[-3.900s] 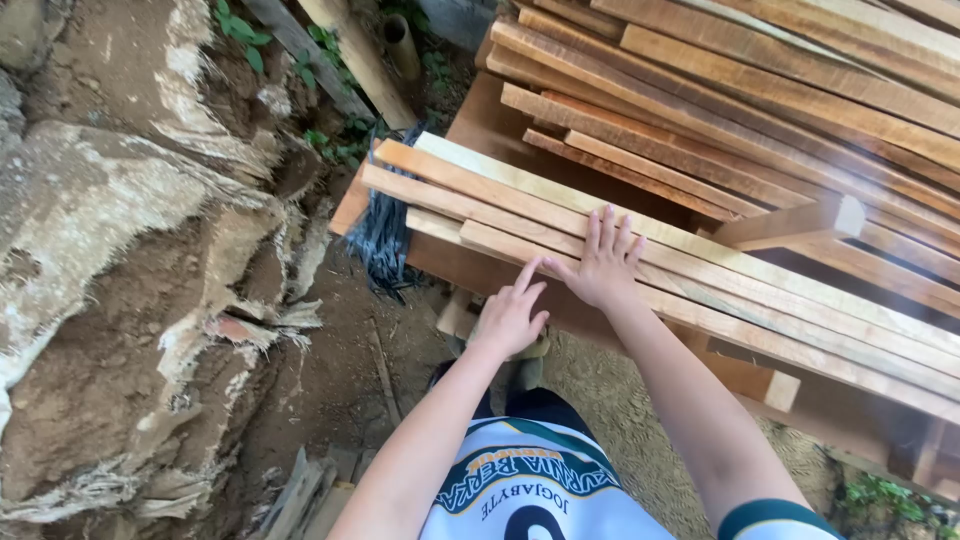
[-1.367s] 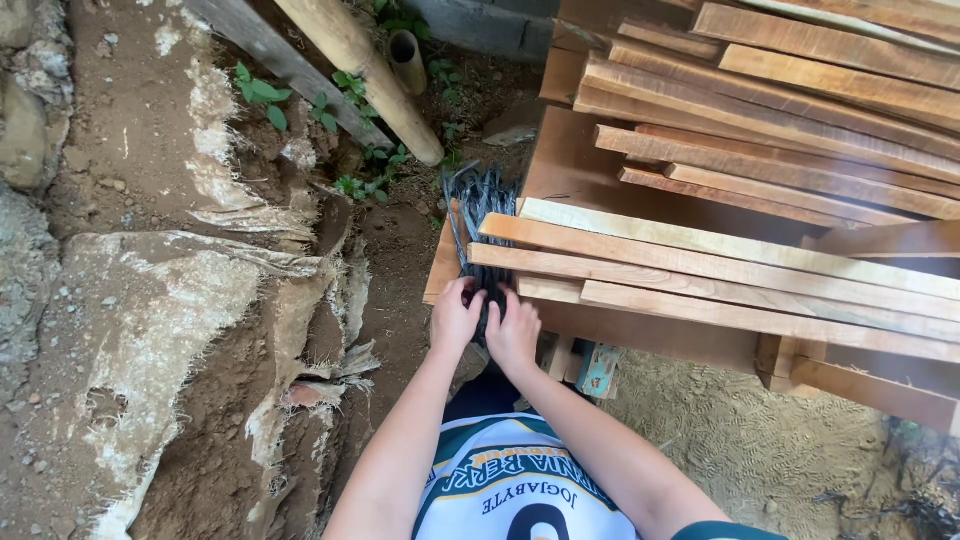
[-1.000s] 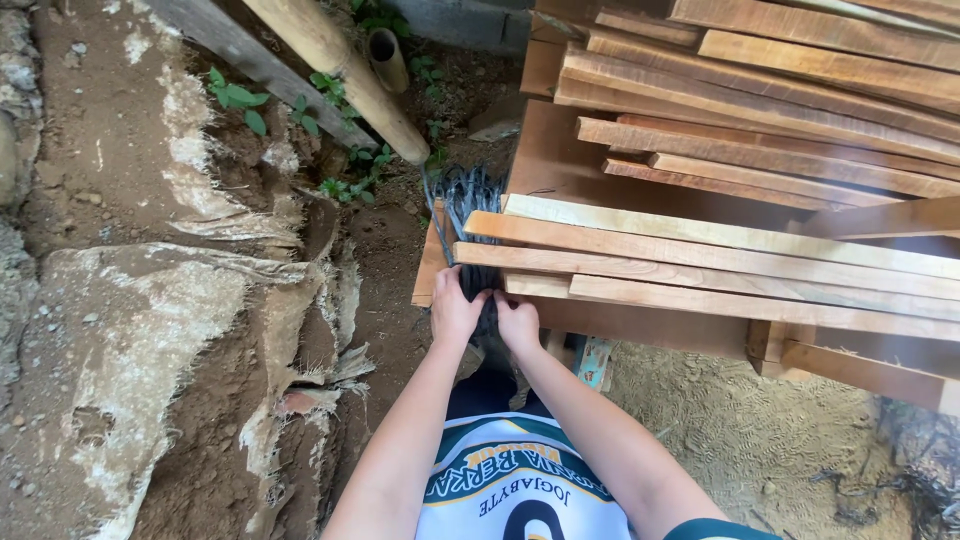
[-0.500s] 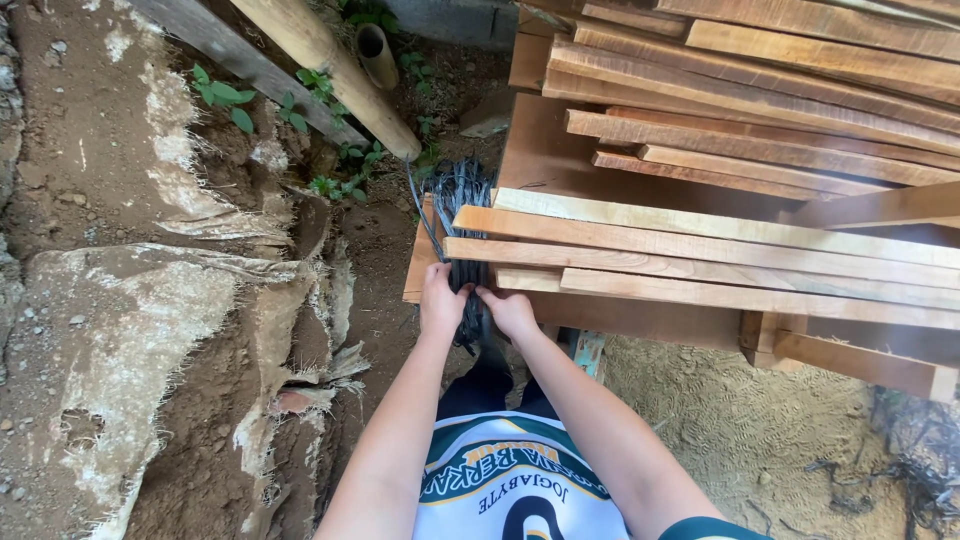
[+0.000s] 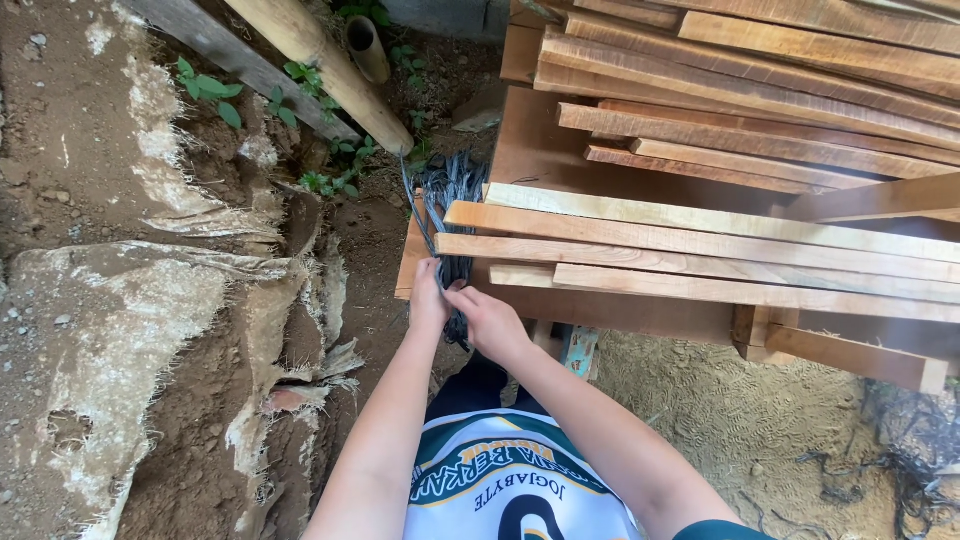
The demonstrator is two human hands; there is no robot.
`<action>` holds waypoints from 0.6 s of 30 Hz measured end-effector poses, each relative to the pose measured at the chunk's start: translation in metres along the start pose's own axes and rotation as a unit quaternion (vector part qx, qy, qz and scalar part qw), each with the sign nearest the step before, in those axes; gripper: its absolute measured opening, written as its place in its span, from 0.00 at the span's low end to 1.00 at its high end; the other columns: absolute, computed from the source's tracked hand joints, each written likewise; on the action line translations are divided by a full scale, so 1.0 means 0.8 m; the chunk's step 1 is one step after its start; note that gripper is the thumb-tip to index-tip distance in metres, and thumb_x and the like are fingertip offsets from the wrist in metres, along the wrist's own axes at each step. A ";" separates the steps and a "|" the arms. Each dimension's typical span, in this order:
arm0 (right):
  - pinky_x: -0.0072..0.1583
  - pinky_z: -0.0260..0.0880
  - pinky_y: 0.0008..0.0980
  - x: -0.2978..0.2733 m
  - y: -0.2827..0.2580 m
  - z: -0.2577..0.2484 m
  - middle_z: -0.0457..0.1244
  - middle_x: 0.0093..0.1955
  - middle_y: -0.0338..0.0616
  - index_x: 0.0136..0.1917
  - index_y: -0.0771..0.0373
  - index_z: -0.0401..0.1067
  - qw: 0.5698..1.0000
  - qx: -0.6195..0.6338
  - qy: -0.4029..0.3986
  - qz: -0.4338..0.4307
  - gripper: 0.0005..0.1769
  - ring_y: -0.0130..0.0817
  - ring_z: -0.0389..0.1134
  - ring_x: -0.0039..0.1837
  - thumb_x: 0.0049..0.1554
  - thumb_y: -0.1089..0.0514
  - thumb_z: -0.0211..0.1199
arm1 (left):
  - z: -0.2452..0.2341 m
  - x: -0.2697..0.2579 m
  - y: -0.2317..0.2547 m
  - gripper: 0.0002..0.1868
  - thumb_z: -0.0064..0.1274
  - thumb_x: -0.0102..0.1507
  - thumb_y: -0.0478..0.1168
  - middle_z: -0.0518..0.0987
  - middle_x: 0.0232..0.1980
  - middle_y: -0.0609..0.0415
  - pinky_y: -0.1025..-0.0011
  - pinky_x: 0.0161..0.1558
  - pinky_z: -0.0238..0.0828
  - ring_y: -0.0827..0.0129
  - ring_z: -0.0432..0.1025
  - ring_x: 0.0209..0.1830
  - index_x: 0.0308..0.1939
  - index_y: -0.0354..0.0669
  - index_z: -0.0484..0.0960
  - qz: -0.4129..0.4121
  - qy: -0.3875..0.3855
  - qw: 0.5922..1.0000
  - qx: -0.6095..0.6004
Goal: Bundling several thin wood planks together using black rubber straps.
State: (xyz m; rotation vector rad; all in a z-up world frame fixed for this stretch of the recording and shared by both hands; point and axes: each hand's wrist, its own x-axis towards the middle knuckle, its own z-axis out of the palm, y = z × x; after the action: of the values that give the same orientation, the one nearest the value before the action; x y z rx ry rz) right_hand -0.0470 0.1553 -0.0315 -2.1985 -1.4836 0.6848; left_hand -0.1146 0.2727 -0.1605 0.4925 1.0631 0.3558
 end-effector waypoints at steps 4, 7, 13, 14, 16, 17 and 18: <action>0.46 0.74 0.42 0.011 -0.016 0.003 0.60 0.52 0.37 0.65 0.50 0.64 0.998 0.034 0.017 -0.042 0.26 0.49 0.69 0.50 0.56 0.69 0.47 | -0.027 0.032 -0.041 0.24 0.63 0.61 0.49 0.71 0.52 0.56 0.59 0.57 0.75 0.55 0.74 0.57 0.57 0.51 0.72 0.166 -0.016 0.811 0.560; 0.47 0.75 0.52 0.027 -0.053 -0.035 0.63 0.54 0.48 0.59 0.59 0.68 0.981 0.112 0.050 -0.151 0.19 0.59 0.69 0.50 0.56 0.71 0.50 | -0.001 0.013 -0.032 0.28 0.66 0.59 0.49 0.72 0.52 0.51 0.54 0.57 0.75 0.48 0.74 0.57 0.57 0.49 0.70 0.125 -0.022 0.796 0.592; 0.55 0.73 0.46 0.053 -0.121 -0.103 0.65 0.55 0.46 0.65 0.61 0.69 0.940 0.186 0.099 -0.268 0.27 0.51 0.70 0.55 0.56 0.78 0.50 | 0.018 0.002 -0.029 0.30 0.64 0.58 0.57 0.76 0.54 0.53 0.54 0.65 0.69 0.53 0.75 0.58 0.58 0.52 0.74 0.123 0.081 0.683 0.716; 0.58 0.66 0.47 0.057 -0.126 -0.106 0.65 0.56 0.42 0.69 0.55 0.67 0.938 0.201 0.107 -0.263 0.32 0.47 0.68 0.52 0.56 0.78 0.48 | 0.015 0.003 -0.027 0.28 0.64 0.57 0.53 0.75 0.54 0.53 0.53 0.64 0.70 0.51 0.75 0.58 0.57 0.50 0.75 0.138 0.068 0.696 0.701; 0.61 0.58 0.49 0.068 -0.131 -0.122 0.65 0.56 0.38 0.74 0.48 0.65 0.935 0.217 0.116 -0.257 0.37 0.43 0.67 0.49 0.56 0.77 0.47 | 0.010 0.007 -0.023 0.26 0.64 0.57 0.50 0.74 0.54 0.52 0.53 0.62 0.70 0.50 0.74 0.58 0.56 0.48 0.75 0.154 0.055 0.709 0.686; 0.53 0.64 0.39 0.074 -0.131 -0.134 0.67 0.52 0.39 0.73 0.50 0.66 0.922 0.325 0.107 -0.181 0.35 0.35 0.66 0.43 0.59 0.76 0.44 | 0.006 0.010 -0.020 0.25 0.64 0.56 0.47 0.73 0.53 0.52 0.52 0.61 0.71 0.48 0.74 0.57 0.54 0.46 0.76 0.168 0.043 0.721 0.671; 0.45 0.70 0.29 0.079 -0.131 -0.146 0.69 0.48 0.39 0.72 0.52 0.68 0.893 0.428 0.095 -0.102 0.33 0.27 0.65 0.36 0.61 0.74 0.40 | 0.001 0.011 -0.018 0.23 0.64 0.55 0.43 0.73 0.53 0.51 0.51 0.60 0.72 0.46 0.73 0.57 0.53 0.44 0.77 0.182 0.032 0.733 0.655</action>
State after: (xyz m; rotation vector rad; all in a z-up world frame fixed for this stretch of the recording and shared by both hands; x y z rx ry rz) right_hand -0.0348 0.2455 0.1112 -1.3644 -1.0019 0.8160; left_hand -0.1095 0.2645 -0.1746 1.9977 1.1605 -0.1216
